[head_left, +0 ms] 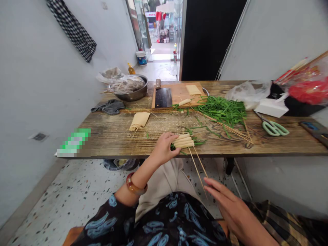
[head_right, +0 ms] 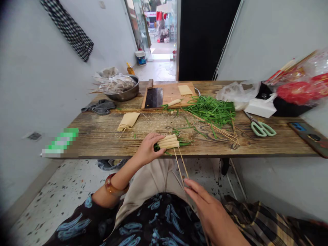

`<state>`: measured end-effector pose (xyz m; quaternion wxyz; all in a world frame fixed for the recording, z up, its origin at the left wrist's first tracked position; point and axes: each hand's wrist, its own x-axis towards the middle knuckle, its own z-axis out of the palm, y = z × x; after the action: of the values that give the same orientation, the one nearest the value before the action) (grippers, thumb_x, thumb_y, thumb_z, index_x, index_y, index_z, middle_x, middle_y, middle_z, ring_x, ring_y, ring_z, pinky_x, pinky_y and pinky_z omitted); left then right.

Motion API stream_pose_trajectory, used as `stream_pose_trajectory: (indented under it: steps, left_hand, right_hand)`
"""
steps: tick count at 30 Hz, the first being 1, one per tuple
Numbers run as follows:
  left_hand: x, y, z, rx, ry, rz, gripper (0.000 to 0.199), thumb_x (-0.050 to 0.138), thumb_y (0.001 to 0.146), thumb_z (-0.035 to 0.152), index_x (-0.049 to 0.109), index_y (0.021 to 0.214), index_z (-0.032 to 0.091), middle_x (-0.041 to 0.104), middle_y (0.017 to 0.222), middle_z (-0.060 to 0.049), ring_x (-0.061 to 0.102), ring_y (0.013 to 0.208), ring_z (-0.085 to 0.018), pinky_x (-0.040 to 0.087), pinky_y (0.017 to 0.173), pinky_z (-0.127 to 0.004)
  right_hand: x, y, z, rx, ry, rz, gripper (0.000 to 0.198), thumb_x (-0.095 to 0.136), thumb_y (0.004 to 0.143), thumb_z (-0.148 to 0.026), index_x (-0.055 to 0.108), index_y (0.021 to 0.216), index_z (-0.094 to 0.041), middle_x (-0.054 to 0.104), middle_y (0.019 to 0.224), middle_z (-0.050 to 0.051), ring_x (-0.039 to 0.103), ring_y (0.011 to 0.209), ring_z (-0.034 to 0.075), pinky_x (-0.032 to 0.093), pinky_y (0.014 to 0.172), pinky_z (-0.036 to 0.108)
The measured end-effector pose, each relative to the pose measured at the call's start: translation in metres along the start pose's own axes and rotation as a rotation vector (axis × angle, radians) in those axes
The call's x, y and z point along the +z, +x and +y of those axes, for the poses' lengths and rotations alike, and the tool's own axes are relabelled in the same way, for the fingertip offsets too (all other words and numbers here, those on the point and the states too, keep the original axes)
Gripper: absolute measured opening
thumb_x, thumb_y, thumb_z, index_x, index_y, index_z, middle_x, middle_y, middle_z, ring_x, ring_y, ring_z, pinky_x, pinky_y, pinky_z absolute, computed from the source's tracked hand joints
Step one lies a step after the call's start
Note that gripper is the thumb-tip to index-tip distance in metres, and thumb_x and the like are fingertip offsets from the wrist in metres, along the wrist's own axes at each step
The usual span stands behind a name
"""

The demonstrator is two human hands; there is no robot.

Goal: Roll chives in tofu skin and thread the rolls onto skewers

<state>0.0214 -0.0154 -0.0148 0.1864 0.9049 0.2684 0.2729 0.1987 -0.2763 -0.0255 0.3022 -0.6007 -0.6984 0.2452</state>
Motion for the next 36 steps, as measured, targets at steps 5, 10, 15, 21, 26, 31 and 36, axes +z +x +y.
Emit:
stream_pose_trajectory:
  steps: [5,10,15,21,26,31,36]
  left_hand:
    - [0.0,0.002,-0.002,0.012,0.013,0.021,0.038,0.068,0.069,0.023,0.064,0.107,0.017,0.061,0.1,-0.009,0.057,0.095,-0.023,0.048,0.085,-0.039]
    - [0.0,0.002,-0.002,0.012,0.016,0.018,0.039,0.068,0.068,0.022,0.063,0.107,0.018,0.061,0.1,-0.009,0.056,0.096,-0.024,0.048,0.086,-0.04]
    - [0.001,0.0,-0.001,0.0,0.012,0.006,0.039,0.068,0.07,0.024,0.063,0.107,0.014,0.061,0.101,-0.01,0.056,0.096,-0.023,0.048,0.087,-0.04]
    - [0.002,0.0,0.001,-0.02,-0.003,-0.005,0.041,0.069,0.069,0.024,0.063,0.109,0.017,0.061,0.102,-0.009,0.056,0.096,-0.023,0.047,0.086,-0.041]
    - [0.001,0.0,0.002,-0.029,-0.004,-0.01,0.041,0.069,0.069,0.024,0.063,0.109,0.017,0.061,0.102,-0.009,0.056,0.096,-0.023,0.047,0.087,-0.041]
    - [0.001,0.0,0.002,-0.027,0.002,-0.016,0.041,0.069,0.07,0.025,0.063,0.109,0.016,0.061,0.103,-0.01,0.056,0.096,-0.023,0.047,0.087,-0.04]
    - [0.001,0.0,0.003,-0.034,0.003,-0.015,0.041,0.069,0.07,0.024,0.063,0.109,0.015,0.061,0.103,-0.01,0.056,0.096,-0.023,0.047,0.088,-0.04]
  right_hand:
    - [-0.01,-0.001,-0.013,-0.09,0.072,0.184,0.046,0.046,0.085,-0.007,0.063,0.12,-0.032,0.066,0.12,0.002,0.063,0.109,0.018,0.052,0.093,0.027]
    - [-0.014,-0.007,-0.009,0.181,0.289,0.666,0.022,0.063,0.081,-0.016,0.07,0.099,-0.028,0.068,0.098,0.005,0.066,0.088,0.017,0.056,0.078,0.025]
    - [0.002,-0.009,0.018,0.514,0.687,0.621,0.059,0.069,0.078,-0.029,0.048,0.134,-0.031,0.059,0.118,0.008,0.065,0.081,0.014,0.055,0.069,0.023]
    - [0.048,-0.02,0.025,0.732,0.896,0.346,0.039,0.07,0.074,-0.043,0.07,0.105,-0.018,0.058,0.069,0.001,0.051,0.05,0.009,0.042,0.043,0.019]
    - [0.058,-0.004,0.017,0.673,0.759,0.352,0.034,0.061,0.081,-0.047,0.071,0.094,-0.018,0.05,0.054,-0.003,0.042,0.041,0.009,0.034,0.037,0.02]
    - [0.037,0.006,0.027,0.542,0.371,0.549,0.026,0.061,0.081,-0.041,0.073,0.094,-0.022,0.069,0.081,0.005,0.063,0.068,0.017,0.053,0.063,0.027]
    - [0.05,-0.009,0.032,0.377,0.203,0.368,0.025,0.059,0.082,-0.038,0.076,0.095,-0.026,0.074,0.094,0.006,0.068,0.089,0.023,0.055,0.08,0.034]
